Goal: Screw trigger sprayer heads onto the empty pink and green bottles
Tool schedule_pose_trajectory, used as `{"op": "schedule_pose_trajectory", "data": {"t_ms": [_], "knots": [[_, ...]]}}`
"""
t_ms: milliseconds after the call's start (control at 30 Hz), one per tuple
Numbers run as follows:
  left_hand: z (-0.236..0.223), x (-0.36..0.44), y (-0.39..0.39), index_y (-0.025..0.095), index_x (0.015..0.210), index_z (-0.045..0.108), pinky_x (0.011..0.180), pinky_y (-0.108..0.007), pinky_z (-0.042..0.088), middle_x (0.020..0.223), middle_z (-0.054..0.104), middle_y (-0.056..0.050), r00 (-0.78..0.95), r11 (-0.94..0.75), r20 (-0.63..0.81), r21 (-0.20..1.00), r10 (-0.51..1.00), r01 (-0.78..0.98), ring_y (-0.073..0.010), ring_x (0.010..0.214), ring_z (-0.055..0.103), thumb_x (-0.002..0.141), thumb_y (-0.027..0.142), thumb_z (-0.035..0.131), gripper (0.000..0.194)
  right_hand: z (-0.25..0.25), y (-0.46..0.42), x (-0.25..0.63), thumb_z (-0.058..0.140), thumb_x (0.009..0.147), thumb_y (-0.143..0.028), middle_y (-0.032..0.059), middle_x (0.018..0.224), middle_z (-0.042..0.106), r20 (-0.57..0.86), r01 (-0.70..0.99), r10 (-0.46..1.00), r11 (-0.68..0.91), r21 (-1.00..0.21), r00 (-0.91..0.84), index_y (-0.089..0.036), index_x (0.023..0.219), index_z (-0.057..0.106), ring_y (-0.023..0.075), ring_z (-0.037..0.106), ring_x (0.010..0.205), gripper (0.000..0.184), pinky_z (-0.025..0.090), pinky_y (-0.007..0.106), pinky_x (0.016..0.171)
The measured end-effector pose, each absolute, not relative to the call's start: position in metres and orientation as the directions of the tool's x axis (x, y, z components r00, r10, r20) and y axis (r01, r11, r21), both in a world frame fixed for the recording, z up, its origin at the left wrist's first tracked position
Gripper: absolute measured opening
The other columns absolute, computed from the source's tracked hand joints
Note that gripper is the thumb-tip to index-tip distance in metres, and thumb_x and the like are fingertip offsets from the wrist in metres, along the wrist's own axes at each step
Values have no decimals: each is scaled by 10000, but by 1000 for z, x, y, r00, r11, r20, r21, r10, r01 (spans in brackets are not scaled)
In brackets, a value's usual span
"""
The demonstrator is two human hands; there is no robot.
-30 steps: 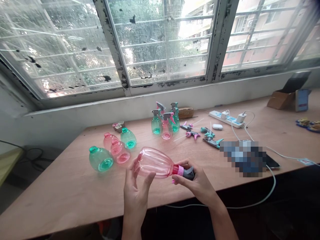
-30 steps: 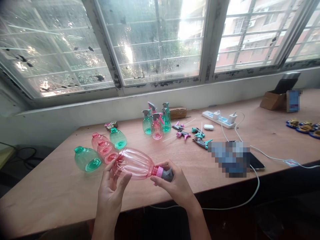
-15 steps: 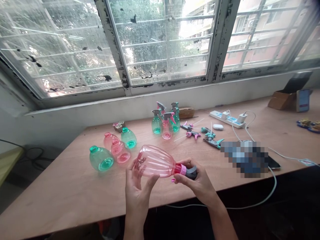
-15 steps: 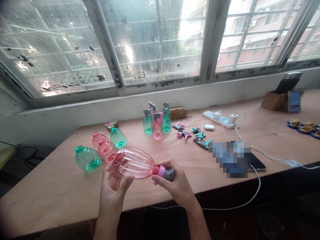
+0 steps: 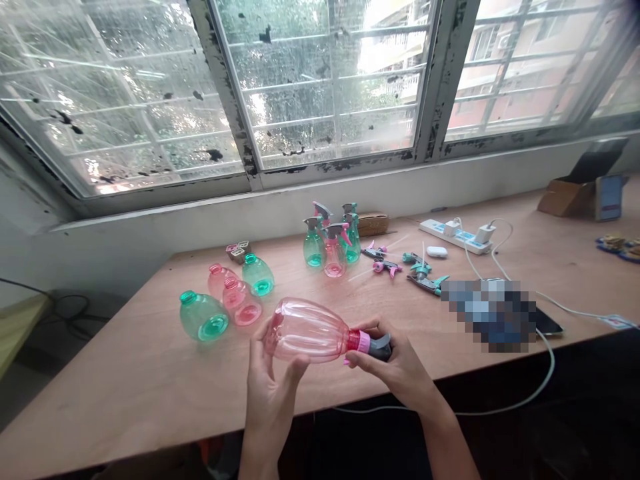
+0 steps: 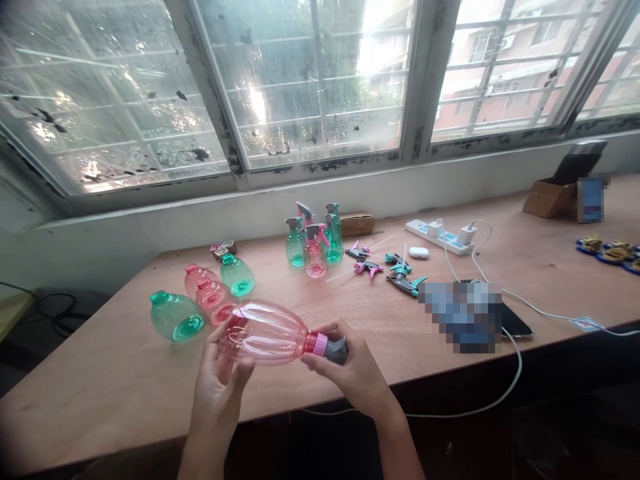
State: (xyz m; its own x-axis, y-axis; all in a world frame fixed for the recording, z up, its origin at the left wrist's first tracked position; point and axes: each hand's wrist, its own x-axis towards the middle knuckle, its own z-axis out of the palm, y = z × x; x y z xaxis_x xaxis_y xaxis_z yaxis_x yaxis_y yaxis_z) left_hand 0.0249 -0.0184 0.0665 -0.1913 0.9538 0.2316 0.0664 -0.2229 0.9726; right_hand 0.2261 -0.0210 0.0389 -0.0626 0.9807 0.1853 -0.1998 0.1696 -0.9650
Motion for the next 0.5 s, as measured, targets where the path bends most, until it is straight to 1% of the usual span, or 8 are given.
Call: {"op": "schedule_pose_trajectory", "data": {"t_ms": [100,167,267,333,400,500], "knots": [[67,26,-16,310,1336,555,1192,-508,278,1487,518,-69,-192,-230,257,961,947,153,-332,1413,421,776,497,777,630,39,-21,227,841,784,-333,-3,819,733,184,-209,982,172,-963,-40,-207,961,669,175,720,695,278,571,282,652],[67,24,-16,337,1339,575,1209,-494,254,1510,502,-39,-170,-235,262,958,950,166,-319,1422,414,805,442,767,577,40,-20,228,848,767,-366,2,792,745,154,-222,988,148,-964,-10,-206,949,657,189,733,674,308,582,291,643],[68,22,-20,359,1370,549,1209,-467,275,1497,525,-23,-58,-272,278,958,959,92,-292,1428,418,826,376,760,583,41,-21,229,848,751,-422,3,720,748,88,-225,996,91,-970,24,-209,933,641,221,750,649,348,595,303,606],[68,23,-23,348,1389,521,1215,-456,269,1499,523,-33,-23,-280,281,959,959,44,-280,1438,409,836,360,752,599,41,-21,230,851,745,-426,1,707,747,85,-234,996,89,-968,26,-210,933,641,222,749,647,355,597,302,603],[69,28,-24,318,1388,506,1220,-464,250,1501,518,-57,-52,-270,270,963,961,20,-284,1445,397,831,382,753,612,41,-21,230,863,737,-397,3,744,753,123,-249,992,122,-961,12,-208,943,652,205,743,656,350,594,297,625],[72,38,-23,285,1356,498,1208,-499,260,1481,529,-93,-165,-227,225,974,960,10,-307,1440,400,779,416,799,664,40,-21,228,874,730,-358,3,776,751,172,-236,985,165,-957,-8,-204,942,673,187,730,661,330,577,280,616]]}}
